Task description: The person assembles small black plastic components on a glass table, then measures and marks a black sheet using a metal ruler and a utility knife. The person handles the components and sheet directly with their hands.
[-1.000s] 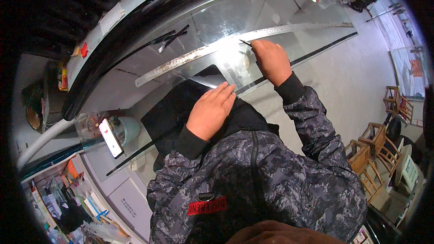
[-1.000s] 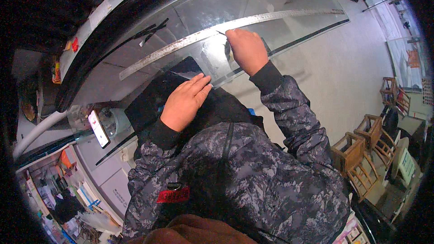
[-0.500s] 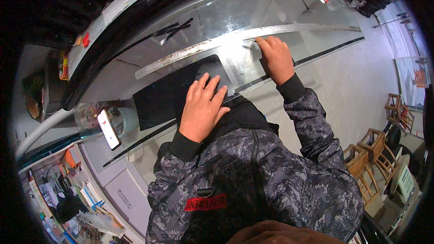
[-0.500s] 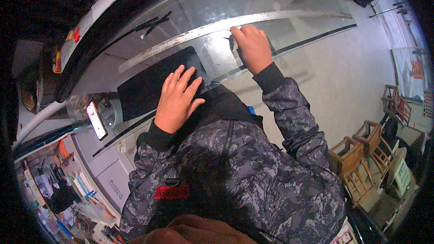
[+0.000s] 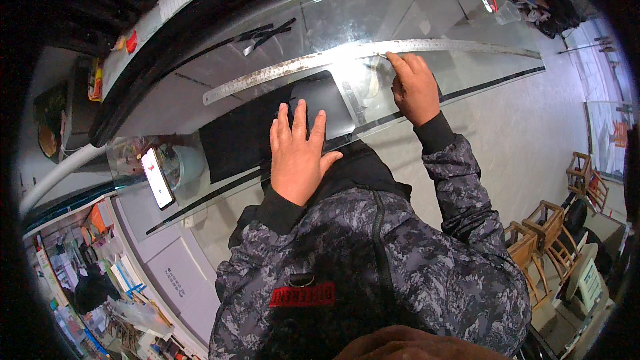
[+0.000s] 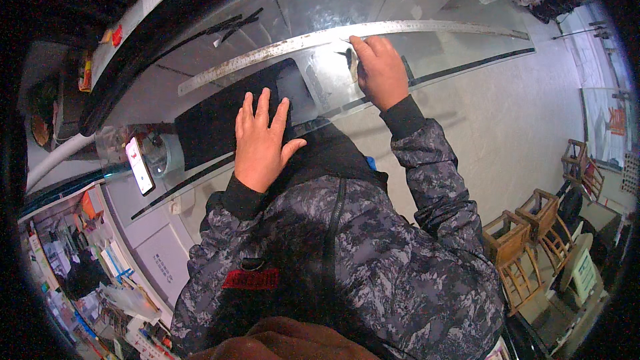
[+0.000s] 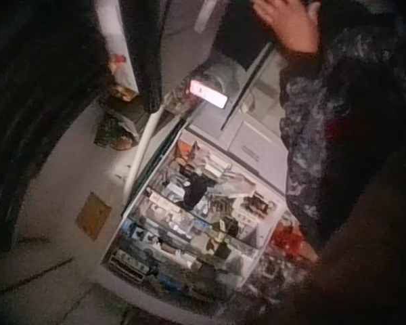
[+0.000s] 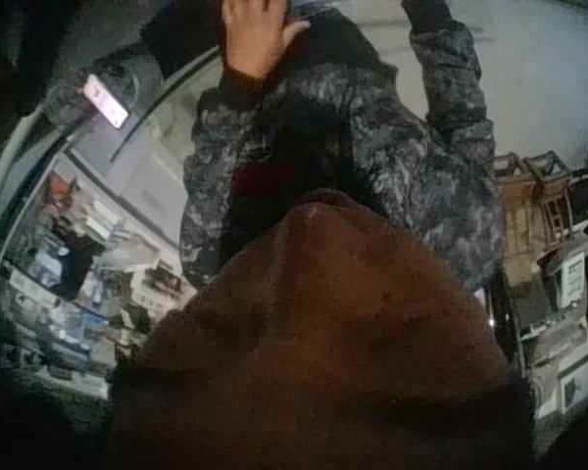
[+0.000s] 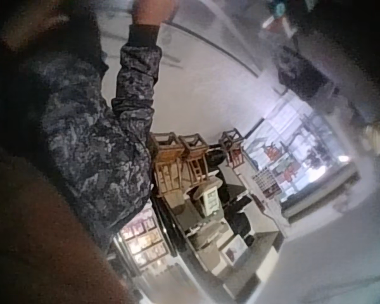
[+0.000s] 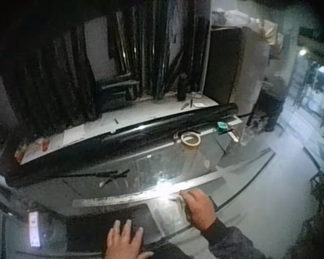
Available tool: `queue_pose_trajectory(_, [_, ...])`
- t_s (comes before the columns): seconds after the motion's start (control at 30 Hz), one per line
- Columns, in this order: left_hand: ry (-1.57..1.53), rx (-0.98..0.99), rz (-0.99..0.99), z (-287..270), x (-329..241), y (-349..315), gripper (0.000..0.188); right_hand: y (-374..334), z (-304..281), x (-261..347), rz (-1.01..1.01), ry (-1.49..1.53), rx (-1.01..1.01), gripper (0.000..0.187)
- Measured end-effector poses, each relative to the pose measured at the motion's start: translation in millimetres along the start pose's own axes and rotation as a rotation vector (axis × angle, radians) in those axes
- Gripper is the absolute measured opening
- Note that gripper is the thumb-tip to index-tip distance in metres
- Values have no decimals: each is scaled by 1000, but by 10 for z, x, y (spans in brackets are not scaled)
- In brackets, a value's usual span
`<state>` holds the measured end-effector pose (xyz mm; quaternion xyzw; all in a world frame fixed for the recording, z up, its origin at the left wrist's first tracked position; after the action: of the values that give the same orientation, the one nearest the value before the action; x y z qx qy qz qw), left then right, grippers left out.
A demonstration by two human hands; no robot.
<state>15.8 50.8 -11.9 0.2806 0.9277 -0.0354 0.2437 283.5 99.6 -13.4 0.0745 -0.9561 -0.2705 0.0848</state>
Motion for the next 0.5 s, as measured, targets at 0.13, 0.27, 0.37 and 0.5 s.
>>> queue_pose_trajectory(0.13, [-18, 7, 73, 17, -80, 9, 80, -5, -9, 7, -11, 22, -19, 58])
queue_pose_trajectory(0.27, [-132, 86, 219, 45, -173, -6, 73, -13, 22, -8, 2, -3, 23, 56])
queue_pose_trajectory(0.37, [-191, -5, 214, -44, -112, -17, 68, -13, 10, -3, -1, -7, 9, 56])
queue_pose_trajectory(0.5, [-87, -231, 66, -233, 196, -6, 76, -22, 23, -9, 9, -2, 33, 57])
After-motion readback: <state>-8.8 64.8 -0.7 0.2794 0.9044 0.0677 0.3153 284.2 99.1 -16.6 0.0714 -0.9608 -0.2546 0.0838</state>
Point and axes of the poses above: each hand's wrist, its own y-axis towards the middle knuckle, its own z-axis out of the palm, x = y × z, the point moved 7 cm from there along y, towards the middle knuckle, and after that the axes turned 13 degrees about -y, right-handed, at the moved point
